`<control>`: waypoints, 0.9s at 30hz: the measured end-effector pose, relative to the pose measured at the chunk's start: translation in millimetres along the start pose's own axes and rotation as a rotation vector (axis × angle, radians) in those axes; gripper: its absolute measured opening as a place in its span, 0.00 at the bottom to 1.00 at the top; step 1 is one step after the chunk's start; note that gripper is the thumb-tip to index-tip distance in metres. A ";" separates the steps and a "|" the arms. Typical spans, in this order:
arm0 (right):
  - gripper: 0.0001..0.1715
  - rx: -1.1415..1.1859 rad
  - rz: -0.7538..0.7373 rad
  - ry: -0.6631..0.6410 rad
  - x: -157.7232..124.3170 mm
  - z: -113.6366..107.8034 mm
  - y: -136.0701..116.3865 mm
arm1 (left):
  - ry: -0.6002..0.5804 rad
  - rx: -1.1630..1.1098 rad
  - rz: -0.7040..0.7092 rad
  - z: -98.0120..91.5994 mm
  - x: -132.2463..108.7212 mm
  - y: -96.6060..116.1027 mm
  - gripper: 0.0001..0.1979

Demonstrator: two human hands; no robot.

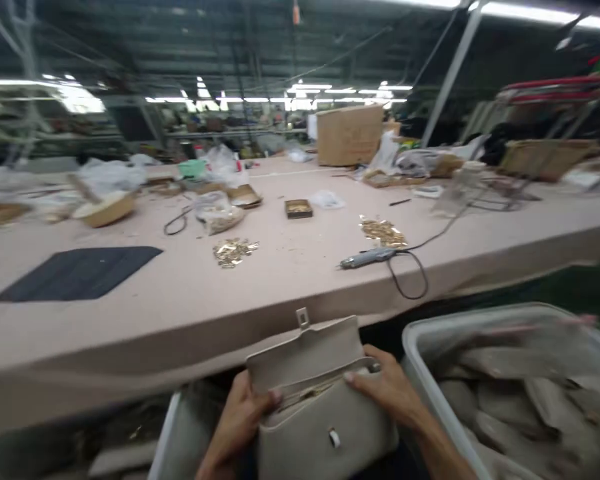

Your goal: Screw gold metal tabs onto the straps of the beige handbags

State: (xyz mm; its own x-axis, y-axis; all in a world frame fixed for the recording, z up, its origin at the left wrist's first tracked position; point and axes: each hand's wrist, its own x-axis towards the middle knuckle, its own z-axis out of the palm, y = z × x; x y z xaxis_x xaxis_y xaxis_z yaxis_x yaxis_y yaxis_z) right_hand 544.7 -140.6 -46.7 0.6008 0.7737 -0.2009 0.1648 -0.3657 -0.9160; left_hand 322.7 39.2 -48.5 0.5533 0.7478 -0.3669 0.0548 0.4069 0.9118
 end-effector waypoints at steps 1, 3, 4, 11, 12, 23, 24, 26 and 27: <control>0.27 -0.035 0.002 -0.028 4.7 1.3 2.4 | 0.004 -0.010 0.021 -12.0 -4.3 -1.7 0.28; 0.26 -0.087 -0.012 -0.082 10.6 1.8 6.6 | -0.045 -0.040 0.078 -20.7 -4.7 -3.4 0.29; 0.26 -0.106 -0.020 -0.098 12.1 1.2 7.6 | -0.069 -0.061 0.104 -20.2 -2.5 -3.4 0.29; 0.45 0.090 -0.097 -0.233 48.5 -6.3 3.3 | -0.107 -0.113 0.134 -17.8 9.4 -2.3 0.24; 0.45 0.155 -0.118 -0.242 58.8 -5.8 3.7 | -0.100 -0.079 0.140 -18.9 11.2 -2.3 0.23; 0.20 0.133 -0.516 -0.079 99.6 11.6 42.0 | 0.427 0.519 0.565 1.5 24.3 2.6 0.21; 0.20 0.143 -0.523 -0.073 99.9 10.3 44.3 | 0.497 0.509 0.597 7.7 21.8 7.8 0.17; 0.21 0.154 -0.531 -0.060 101.7 8.3 47.1 | 0.536 0.479 0.561 21.6 18.5 19.4 0.11; 0.21 0.153 -0.531 -0.047 103.0 8.1 47.6 | 0.513 0.483 0.505 28.4 17.9 25.0 0.09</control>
State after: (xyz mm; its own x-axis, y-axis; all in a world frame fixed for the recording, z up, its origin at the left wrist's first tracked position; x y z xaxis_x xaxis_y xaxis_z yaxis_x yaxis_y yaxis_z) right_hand 608.1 -74.1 -113.8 0.4297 0.8550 0.2904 0.3176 0.1580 -0.9350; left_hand 357.6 47.9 -27.1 0.1694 0.9706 0.1710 0.3152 -0.2177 0.9237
